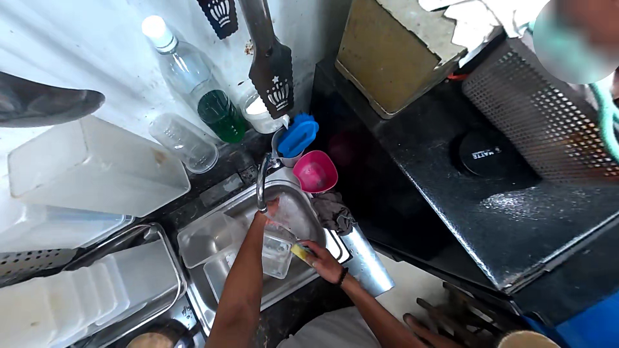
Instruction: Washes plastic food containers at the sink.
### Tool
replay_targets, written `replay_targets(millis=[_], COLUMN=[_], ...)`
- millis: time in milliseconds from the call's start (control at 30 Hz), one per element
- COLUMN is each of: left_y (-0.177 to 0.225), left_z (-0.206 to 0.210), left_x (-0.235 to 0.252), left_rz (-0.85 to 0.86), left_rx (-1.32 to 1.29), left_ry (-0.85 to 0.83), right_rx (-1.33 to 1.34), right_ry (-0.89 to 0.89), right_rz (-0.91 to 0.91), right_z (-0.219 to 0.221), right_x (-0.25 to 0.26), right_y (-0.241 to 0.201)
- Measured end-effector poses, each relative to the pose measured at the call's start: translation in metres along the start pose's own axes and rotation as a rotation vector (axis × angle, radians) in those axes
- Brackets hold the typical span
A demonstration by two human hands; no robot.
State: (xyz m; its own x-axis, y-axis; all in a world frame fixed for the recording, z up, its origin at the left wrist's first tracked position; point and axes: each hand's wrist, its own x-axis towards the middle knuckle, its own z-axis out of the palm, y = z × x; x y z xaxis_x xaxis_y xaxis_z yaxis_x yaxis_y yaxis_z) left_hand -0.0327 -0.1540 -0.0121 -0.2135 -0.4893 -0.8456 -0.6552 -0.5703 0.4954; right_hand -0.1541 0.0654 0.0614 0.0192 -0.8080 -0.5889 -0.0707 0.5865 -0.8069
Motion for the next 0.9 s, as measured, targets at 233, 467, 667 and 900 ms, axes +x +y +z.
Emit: replay_targets(millis=[233, 467, 667, 900], left_y=[0.006, -0.028, -0.042, -0.035], left_z=[-0.002, -0.026, -0.025, -0.016], left_x=[-0.022, -0.074, -0.093, -0.088], left_rz=[0.072, -0.054, 0.015, 0.026], left_rx=[-0.068, -0.629, -0.815, -0.898], left_ry=[0.096, 0.253, 0.355, 0.393], right_rx=[0.015, 0.038, 0.042, 0.014], right_ry=[-0.006, -0.015, -0.019, -0.030], right_rz=[-0.018, 0.003, -0.018, -0.005], right_z=[-0.001, -0.003, -0.003, -0.007], right_x=[0.004, 0.004, 0.007, 0.012], right_y=[0.002, 0.004, 0.003, 0.006])
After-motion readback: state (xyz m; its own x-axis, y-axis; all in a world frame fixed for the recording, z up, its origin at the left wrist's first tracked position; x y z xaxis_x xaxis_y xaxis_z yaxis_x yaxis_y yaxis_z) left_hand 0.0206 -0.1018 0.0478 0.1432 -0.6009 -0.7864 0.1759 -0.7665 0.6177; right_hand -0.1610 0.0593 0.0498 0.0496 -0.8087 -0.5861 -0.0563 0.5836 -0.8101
